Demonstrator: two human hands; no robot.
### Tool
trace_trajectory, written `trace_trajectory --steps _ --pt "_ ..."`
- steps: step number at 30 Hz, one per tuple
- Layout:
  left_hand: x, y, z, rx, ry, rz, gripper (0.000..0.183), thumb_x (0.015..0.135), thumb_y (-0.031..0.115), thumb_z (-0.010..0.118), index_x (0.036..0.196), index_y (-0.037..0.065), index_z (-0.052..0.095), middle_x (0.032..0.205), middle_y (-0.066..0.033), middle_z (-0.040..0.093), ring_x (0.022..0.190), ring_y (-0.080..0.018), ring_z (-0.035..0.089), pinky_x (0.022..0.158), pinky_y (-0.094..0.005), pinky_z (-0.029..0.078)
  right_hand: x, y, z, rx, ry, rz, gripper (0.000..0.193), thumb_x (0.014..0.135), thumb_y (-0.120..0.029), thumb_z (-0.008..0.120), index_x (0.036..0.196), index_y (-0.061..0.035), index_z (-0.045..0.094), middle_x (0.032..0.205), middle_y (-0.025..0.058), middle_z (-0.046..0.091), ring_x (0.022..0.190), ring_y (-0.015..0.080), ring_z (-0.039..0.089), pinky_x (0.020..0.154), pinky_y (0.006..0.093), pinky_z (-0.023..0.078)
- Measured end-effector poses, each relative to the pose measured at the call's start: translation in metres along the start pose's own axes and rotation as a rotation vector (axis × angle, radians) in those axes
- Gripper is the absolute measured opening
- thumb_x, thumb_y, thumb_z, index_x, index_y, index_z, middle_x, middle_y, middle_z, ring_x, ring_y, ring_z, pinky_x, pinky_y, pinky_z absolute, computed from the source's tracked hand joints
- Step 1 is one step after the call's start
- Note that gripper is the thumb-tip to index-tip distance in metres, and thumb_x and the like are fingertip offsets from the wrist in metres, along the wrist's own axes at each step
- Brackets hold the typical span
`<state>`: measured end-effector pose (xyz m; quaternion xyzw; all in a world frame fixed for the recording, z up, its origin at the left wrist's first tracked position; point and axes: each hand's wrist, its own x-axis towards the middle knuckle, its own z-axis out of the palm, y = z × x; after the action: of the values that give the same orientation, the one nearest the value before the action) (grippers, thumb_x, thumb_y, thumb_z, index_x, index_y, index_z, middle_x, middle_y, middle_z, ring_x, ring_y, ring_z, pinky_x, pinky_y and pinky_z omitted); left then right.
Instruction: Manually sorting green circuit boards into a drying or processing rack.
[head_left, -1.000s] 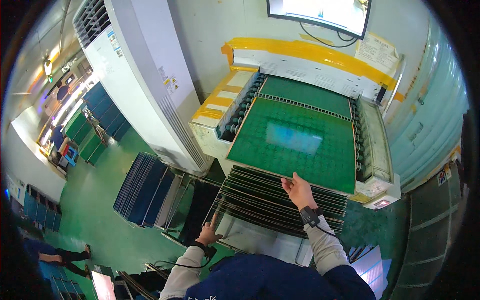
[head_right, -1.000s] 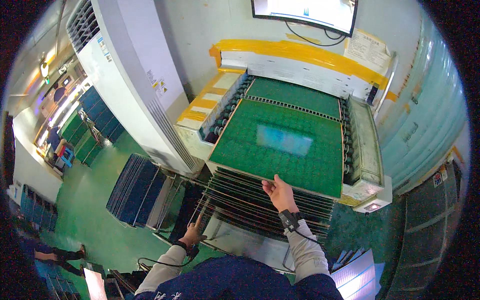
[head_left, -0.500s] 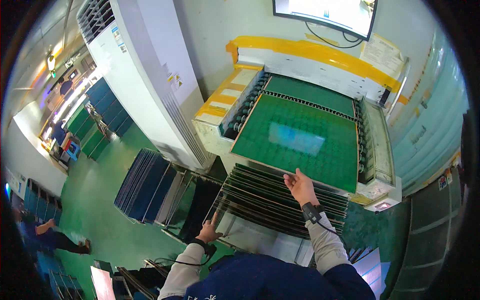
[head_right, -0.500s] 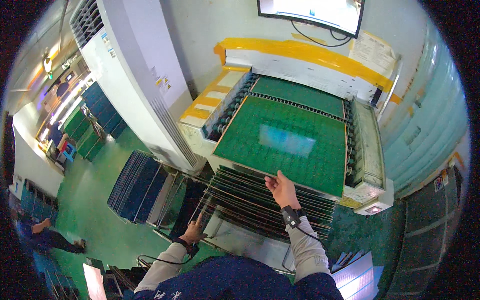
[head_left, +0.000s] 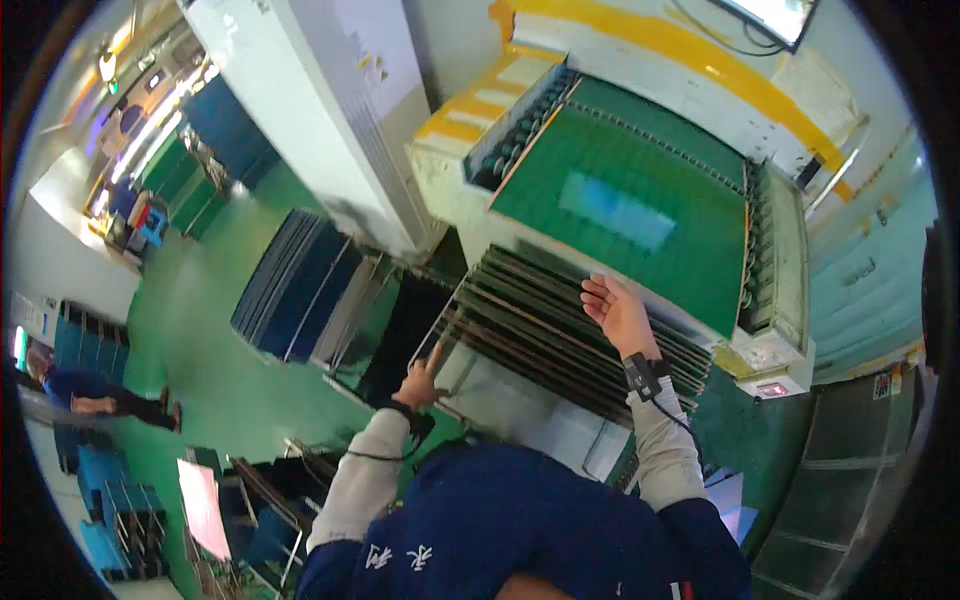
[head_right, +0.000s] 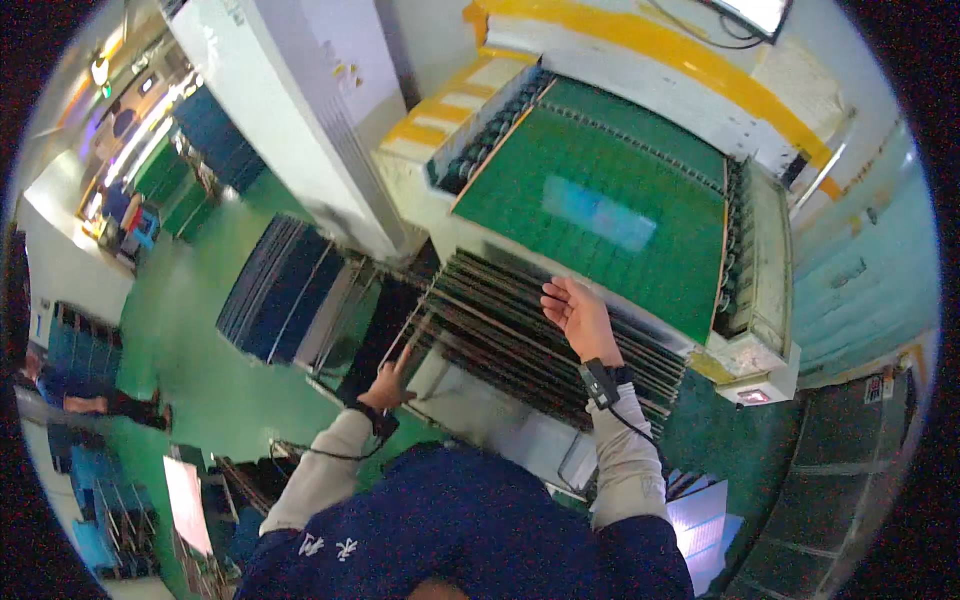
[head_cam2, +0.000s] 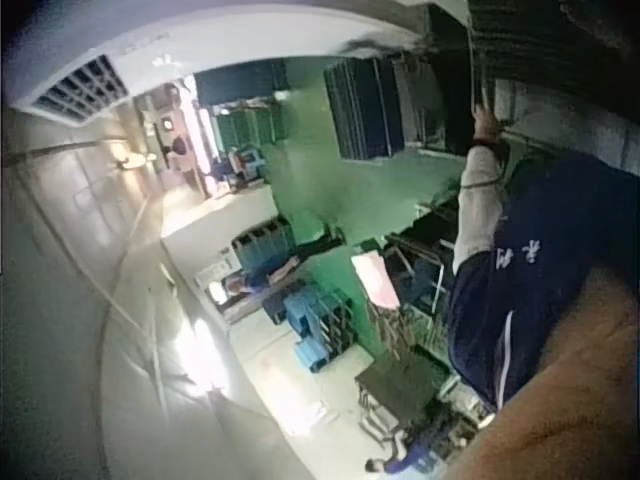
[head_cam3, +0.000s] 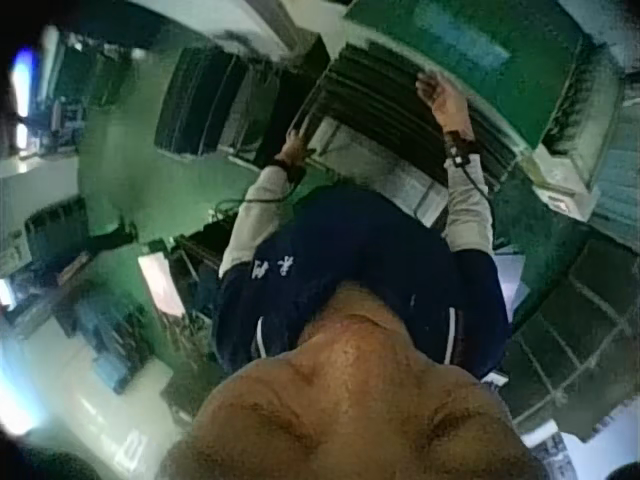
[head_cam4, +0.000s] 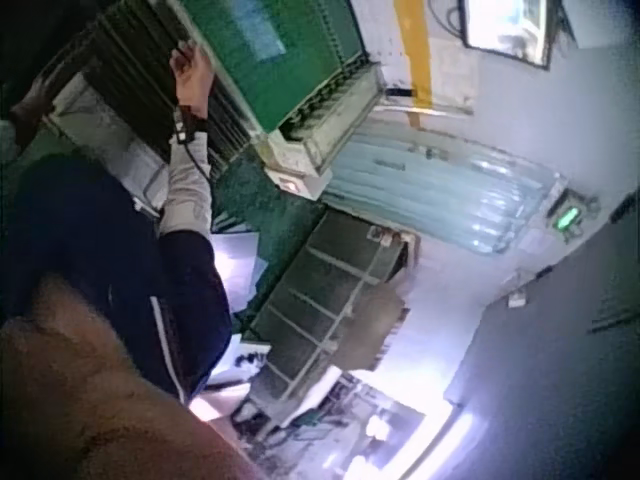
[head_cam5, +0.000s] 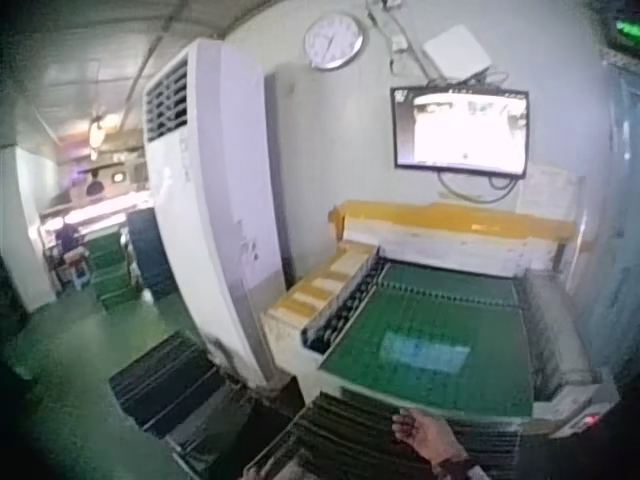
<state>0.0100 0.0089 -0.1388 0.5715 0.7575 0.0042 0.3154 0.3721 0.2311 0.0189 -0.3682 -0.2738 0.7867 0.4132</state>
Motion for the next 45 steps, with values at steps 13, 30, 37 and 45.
trace_trajectory --steps 13,30,37,45 --pt "-0.008 -0.001 -0.006 -0.114 0.023 0.029 0.124 0.066 0.030 0.084 0.154 0.033 -0.003 0.120 -0.0225 0.047 0.115 -0.0442 0.050 0.096 -0.0492 0.045 -0.121 0.068 0.055 -1.259 -0.393 -0.286 0.029 0.085 -0.019 0.067 0.109 -0.0018 0.065 0.103 0.0123 0.068 0.094 0.0268 0.065 0.082 0.0355 0.051" --pt "-0.013 0.004 -0.006 -0.136 0.066 0.035 0.116 0.068 0.021 0.077 0.155 0.032 0.001 0.119 -0.0241 0.047 0.113 -0.0466 0.049 0.095 -0.0488 0.046 -0.136 0.098 0.048 -1.483 -0.402 -0.271 0.054 0.081 -0.023 0.068 0.128 -0.0010 0.053 0.121 0.0213 0.060 0.114 0.0383 0.056 0.096 0.0427 0.045" --pt "-0.014 0.000 -0.006 -0.133 0.057 0.037 0.114 0.070 0.022 0.076 0.155 0.031 0.001 0.119 -0.0242 0.049 0.113 -0.0435 0.052 0.093 -0.0486 0.047 -0.124 0.117 0.024 -1.696 -0.303 -0.172 0.041 0.082 -0.025 0.063 0.113 0.0018 0.058 0.104 0.0262 0.064 0.096 0.0429 0.061 0.083 0.0486 0.048" --pt "-0.012 -0.009 -0.005 -0.181 0.059 0.122 0.113 0.072 0.022 0.076 0.154 0.031 -0.001 0.118 -0.0263 0.049 0.112 -0.0443 0.053 0.092 -0.0487 0.047 -0.107 0.123 0.013 -1.879 -0.070 -0.082 0.025 0.080 -0.026 0.061 0.087 -0.0030 0.070 0.087 0.0226 0.067 0.085 0.0425 0.064 0.076 0.0496 0.050"
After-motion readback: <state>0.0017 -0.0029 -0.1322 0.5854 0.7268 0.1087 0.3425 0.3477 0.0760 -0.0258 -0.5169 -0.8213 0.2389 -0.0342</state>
